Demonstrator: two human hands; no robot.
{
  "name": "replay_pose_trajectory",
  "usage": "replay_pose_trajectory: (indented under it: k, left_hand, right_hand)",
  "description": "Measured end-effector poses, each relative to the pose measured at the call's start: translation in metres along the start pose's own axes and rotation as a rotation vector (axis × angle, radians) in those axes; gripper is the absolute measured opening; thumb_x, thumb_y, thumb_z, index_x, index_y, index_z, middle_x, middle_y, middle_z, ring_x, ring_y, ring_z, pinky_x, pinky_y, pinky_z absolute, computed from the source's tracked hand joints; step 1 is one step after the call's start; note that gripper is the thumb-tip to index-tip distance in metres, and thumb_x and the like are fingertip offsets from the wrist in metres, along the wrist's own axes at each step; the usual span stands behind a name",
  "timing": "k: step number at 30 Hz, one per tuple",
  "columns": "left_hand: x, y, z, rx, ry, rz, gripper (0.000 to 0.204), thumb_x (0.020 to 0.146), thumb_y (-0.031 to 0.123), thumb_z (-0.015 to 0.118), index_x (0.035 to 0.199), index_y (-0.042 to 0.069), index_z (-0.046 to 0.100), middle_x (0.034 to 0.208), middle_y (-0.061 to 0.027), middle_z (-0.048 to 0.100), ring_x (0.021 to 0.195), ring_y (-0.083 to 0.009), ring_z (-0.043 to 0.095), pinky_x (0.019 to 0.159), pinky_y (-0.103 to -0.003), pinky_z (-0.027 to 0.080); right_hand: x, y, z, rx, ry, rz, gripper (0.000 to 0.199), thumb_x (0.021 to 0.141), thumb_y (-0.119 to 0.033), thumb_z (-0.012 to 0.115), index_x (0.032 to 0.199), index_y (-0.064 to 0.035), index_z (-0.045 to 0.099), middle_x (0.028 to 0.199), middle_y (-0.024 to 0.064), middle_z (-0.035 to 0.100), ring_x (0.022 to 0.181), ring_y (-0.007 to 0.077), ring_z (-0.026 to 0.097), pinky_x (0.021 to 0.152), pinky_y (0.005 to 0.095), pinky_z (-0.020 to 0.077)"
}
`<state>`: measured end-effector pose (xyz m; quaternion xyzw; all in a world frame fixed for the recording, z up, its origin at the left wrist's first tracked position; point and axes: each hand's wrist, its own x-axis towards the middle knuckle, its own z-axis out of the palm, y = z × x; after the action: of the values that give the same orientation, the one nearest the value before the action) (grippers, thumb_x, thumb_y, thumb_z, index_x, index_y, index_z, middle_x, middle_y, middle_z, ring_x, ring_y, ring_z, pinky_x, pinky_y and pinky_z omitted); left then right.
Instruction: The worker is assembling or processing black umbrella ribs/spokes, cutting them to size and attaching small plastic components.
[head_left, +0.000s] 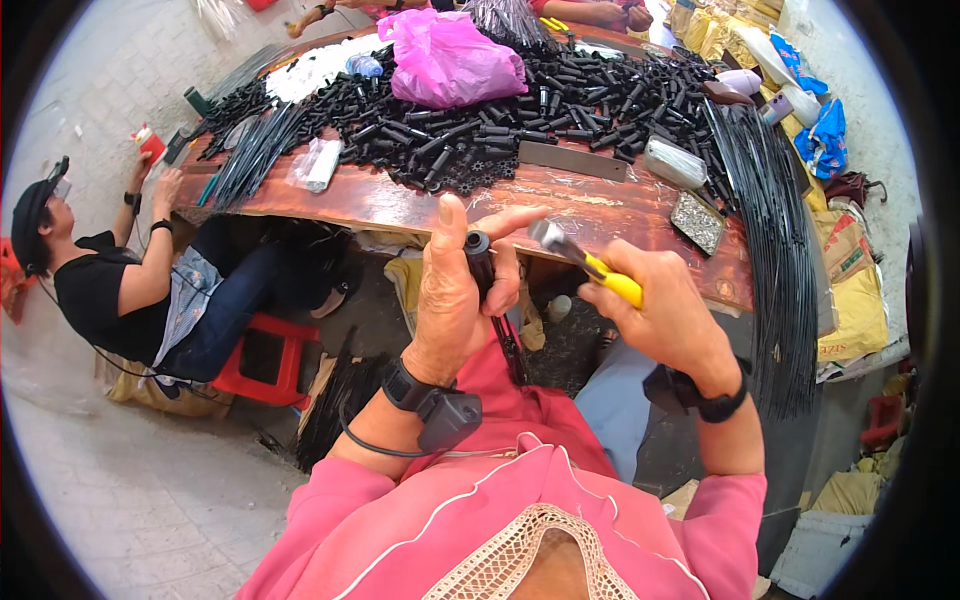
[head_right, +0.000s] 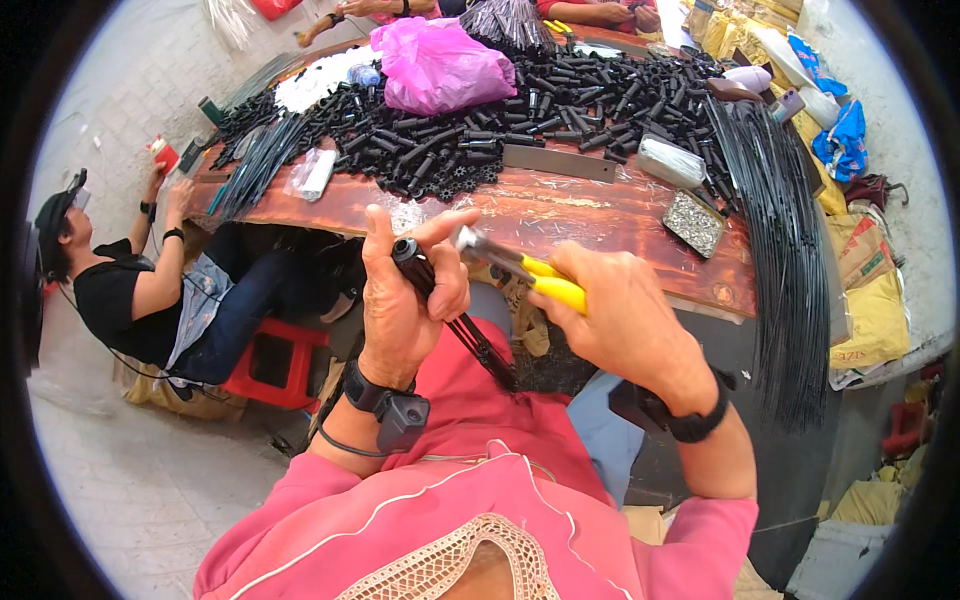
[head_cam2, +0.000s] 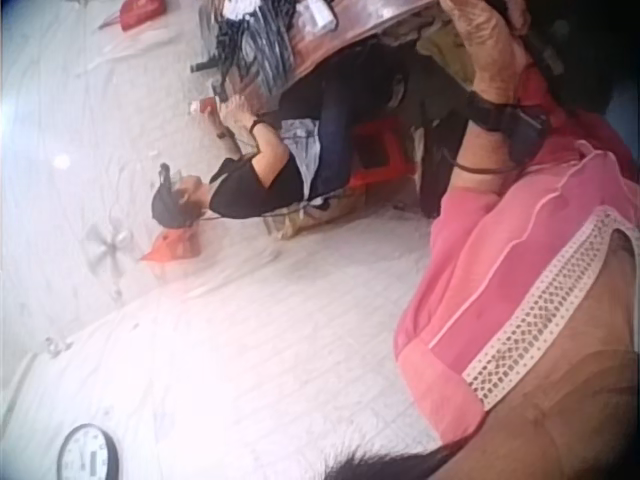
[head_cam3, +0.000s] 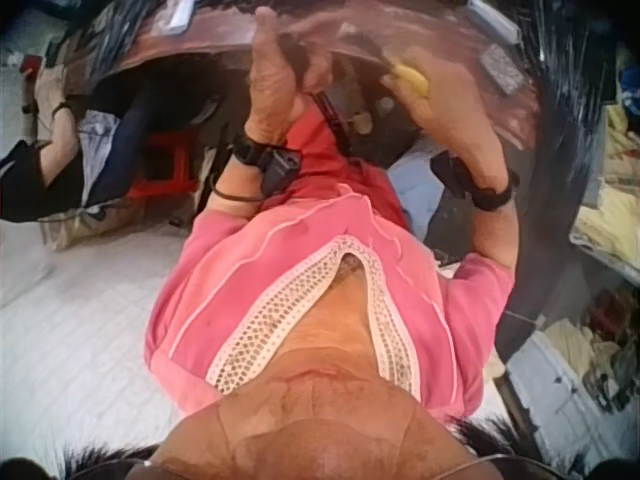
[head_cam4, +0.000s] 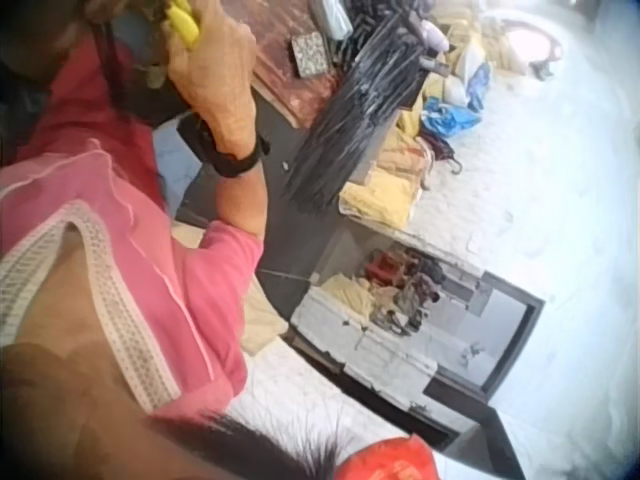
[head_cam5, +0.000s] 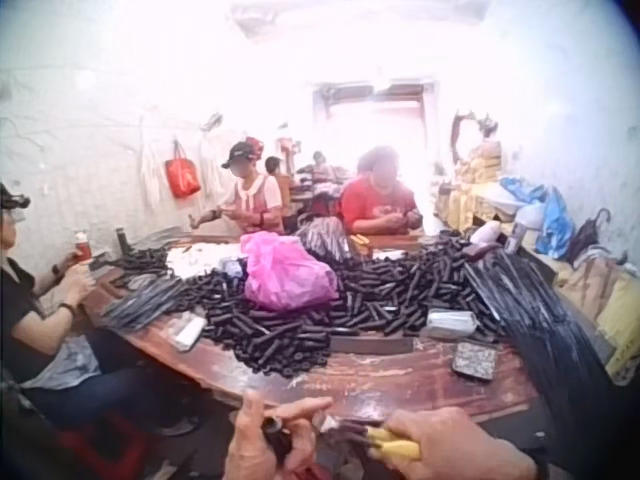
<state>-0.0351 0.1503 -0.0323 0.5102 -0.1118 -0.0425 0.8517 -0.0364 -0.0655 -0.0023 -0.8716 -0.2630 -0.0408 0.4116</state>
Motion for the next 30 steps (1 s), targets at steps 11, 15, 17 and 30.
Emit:
replay_pose_trajectory:
  k: [11, 15, 17, 30]
  left_hand:
    - [-0.002, -0.003, 0.002, -0.045, 0.102, -0.031, 0.074, 0.098, 0.062, 0.039, 0.096, -0.004, 0.072, 0.051, 0.0035, 0.047, 0.044, -0.0041, 0.034, 0.045, -0.023, 0.024]
    - [-0.001, -0.005, 0.005, 0.028, 0.176, -0.028, 0.08, 0.096, 0.069, 0.033, 0.108, -0.002, 0.068, 0.047, 0.0026, 0.04, 0.043, -0.0077, 0.031, 0.045, -0.025, 0.026]
    - [-0.003, -0.004, 0.008, -0.01, 0.19, 0.003, 0.077, 0.098, 0.064, 0.037, 0.105, -0.004, 0.07, 0.052, 0.0052, 0.045, 0.046, -0.0035, 0.034, 0.046, -0.023, 0.024]
    - [-0.011, -0.002, 0.015, 0.045, 0.228, 0.015, 0.075, 0.098, 0.064, 0.036, 0.105, -0.002, 0.072, 0.054, 0.0058, 0.045, 0.048, -0.0034, 0.034, 0.047, -0.022, 0.023]
  right_hand:
    - [0.005, -0.017, 0.002, -0.599, -0.117, -0.097, 0.027, 0.075, -0.005, 0.065, 0.101, -0.0016, 0.056, 0.087, 0.0172, 0.061, 0.086, 0.0347, 0.062, 0.07, 0.0447, 0.0509]
    - [0.005, -0.014, 0.009, -0.578, 0.028, -0.17, 0.049, 0.073, 0.001, 0.063, 0.12, 0.0015, 0.052, 0.099, 0.0217, 0.052, 0.095, 0.0384, 0.052, 0.078, 0.0445, 0.0482]
    - [0.005, -0.015, 0.009, -0.575, 0.041, -0.167, 0.055, 0.072, 0.003, 0.062, 0.125, 0.002, 0.05, 0.102, 0.0226, 0.05, 0.097, 0.0394, 0.049, 0.08, 0.0446, 0.0472]
    - [-0.003, -0.04, 0.0, -0.953, 0.128, -0.199, 0.062, 0.073, -0.002, 0.066, 0.133, 0.0001, 0.049, 0.099, 0.0187, 0.052, 0.096, 0.035, 0.05, 0.079, 0.0421, 0.0462]
